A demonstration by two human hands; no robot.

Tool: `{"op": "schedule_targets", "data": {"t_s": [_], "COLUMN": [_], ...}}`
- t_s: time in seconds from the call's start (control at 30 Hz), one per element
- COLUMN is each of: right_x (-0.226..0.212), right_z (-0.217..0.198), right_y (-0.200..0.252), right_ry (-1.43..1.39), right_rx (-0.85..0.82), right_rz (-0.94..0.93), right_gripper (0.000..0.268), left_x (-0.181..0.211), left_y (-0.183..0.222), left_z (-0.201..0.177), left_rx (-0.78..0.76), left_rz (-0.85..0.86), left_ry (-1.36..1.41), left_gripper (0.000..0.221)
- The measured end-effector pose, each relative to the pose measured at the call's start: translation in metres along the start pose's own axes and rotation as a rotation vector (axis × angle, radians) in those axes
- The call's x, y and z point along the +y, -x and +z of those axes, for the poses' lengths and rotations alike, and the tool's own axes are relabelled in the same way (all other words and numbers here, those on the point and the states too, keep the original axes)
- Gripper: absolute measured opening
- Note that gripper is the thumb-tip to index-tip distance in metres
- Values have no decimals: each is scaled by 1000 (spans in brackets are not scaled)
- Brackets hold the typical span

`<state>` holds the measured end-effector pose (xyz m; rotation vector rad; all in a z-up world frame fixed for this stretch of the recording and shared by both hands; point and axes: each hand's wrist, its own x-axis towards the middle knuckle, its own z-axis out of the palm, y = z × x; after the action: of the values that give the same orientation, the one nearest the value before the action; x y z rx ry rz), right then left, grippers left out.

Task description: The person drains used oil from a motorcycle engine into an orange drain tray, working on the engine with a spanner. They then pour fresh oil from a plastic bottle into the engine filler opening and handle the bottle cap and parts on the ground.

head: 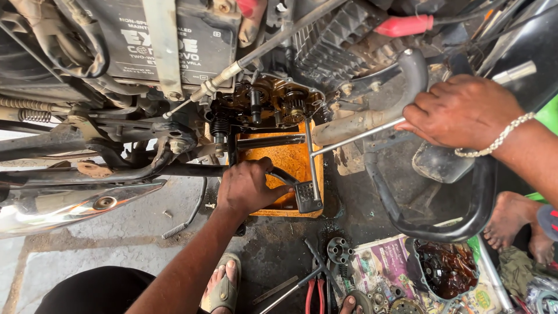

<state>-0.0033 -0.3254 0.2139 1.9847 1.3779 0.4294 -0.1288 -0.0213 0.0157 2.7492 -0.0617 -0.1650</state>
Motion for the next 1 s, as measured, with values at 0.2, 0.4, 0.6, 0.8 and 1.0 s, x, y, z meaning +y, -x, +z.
{"op": "schedule_targets", "data": {"t_s": [0.2, 0.4, 0.6, 0.8, 1.0], "right_x": [1, 3, 1, 1, 2], "right_z": [5, 14, 6, 7, 7], "right_y": [-1, 4, 2, 3, 2], "right_ry": [-1, 23, 18, 0, -34], "right_rx": [-18, -5, 7, -19, -37], "right_rz": [1, 6, 12, 19, 42], "right_gripper": [38, 40, 40, 40, 40], "left_x": [0, 0, 3, 4, 1], "left_y": [-3, -4, -1, 2, 1], "left_z": [2, 5, -2, -5, -1], "left_rx": [-16, 8, -22, -16, 17], "left_rz": [-9, -12, -34, -36, -13], "left_ry": [-1, -22, 2, 30, 29], "left_gripper": [69, 69, 67, 65, 65]}}
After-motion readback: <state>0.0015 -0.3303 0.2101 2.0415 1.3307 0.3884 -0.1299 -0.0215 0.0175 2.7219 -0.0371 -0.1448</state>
